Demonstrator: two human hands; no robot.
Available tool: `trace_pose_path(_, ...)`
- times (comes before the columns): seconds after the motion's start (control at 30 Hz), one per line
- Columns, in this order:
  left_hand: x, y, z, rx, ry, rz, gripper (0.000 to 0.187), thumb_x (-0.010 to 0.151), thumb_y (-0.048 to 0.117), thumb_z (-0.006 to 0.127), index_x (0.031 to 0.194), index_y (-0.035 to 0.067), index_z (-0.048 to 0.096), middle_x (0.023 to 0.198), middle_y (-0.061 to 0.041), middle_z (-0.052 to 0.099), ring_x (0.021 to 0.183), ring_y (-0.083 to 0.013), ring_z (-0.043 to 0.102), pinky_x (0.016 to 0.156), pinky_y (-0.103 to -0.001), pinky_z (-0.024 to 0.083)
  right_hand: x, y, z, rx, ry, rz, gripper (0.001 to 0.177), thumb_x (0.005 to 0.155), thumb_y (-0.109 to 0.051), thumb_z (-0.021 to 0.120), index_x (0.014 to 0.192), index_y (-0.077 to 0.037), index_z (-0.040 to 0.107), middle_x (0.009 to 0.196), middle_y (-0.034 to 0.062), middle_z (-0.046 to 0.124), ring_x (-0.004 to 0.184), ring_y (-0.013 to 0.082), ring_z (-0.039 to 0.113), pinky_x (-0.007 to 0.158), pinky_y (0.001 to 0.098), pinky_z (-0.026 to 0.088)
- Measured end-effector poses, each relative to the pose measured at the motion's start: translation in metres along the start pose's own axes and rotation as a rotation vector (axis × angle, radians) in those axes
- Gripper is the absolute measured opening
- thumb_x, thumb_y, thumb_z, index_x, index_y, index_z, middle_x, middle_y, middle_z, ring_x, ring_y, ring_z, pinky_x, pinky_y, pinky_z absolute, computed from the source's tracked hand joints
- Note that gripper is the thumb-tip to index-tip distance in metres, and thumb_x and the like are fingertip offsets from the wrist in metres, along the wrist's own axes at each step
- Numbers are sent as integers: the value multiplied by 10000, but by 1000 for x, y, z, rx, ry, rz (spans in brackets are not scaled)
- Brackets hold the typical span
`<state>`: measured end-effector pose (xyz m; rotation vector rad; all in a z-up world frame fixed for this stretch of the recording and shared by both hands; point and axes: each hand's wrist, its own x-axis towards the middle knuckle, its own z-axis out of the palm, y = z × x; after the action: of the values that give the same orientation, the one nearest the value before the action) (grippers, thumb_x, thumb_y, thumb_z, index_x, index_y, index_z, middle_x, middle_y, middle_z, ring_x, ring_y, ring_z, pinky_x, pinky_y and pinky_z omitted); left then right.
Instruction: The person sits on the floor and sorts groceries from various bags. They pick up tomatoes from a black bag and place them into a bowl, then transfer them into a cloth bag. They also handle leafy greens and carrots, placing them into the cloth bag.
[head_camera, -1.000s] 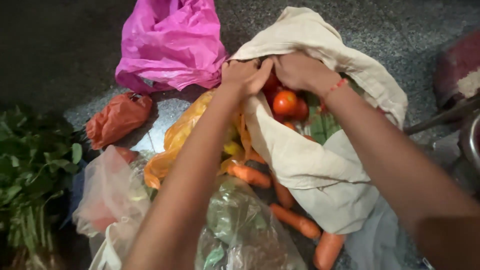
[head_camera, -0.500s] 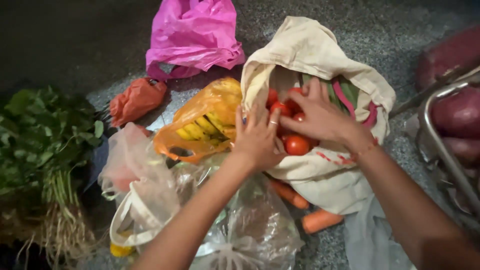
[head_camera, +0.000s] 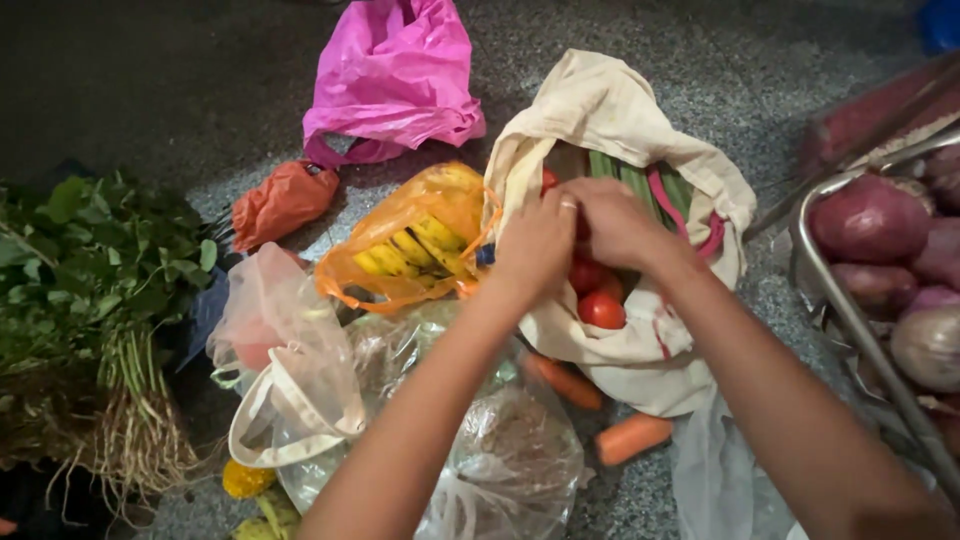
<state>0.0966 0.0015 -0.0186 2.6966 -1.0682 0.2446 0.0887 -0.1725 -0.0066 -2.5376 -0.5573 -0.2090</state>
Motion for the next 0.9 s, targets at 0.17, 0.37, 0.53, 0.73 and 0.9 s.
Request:
trace_pose_path(0.17,40,-38,24,34,-283,-65,433,929,265,636,1318,88,568,1274,-120,607,1230,-311,573,976,-487,492,42,-11,-5,-344,-414,280,539,786,-271,730,1300,-143,628,1195,135,707,1158,300,643,1075,512,343)
trace_pose_path(0.37,73,-46,13,46,-384,-87,829,789,239,734,1537,222,377,1587,-152,300,1233,-337,592,921,-473,541,25,9,28,-482,-368,342,330,787,-282,749,1079,-132,725,1184,155,676,1138,324,622,952,481,446)
trace_pose_path(0.53,123,-43,24,161,-765,-174,723,966,255,638,1583,435,307,1721,-171,53,1408,-358,478,946,-500,553,22,-8,20,-398,-132,332,253,805,-188,735,1041,-98,739,1124,200,656,1032,402,613,814,498,522)
trace_pose_path(0.73,148,-105,182,-123,-492,-576,768,1083,507,481,1709,169,192,1625,-178,402,1364,-384,566,1094,-524,460,41,20,37,-516,-195,291,289,785,-154,702,1067,-122,759,1018,154,727,1003,412,624,791,500,536)
trace_pose_path(0.9,138,-95,131,203,-507,-163,495,938,386,598,1409,233,572,1586,-145,394,1347,-348,528,1010,-531,495,73,34,51,-518,-496,620,269,821,-218,726,1070,-138,785,1101,147,745,1059,348,720,873,458,579)
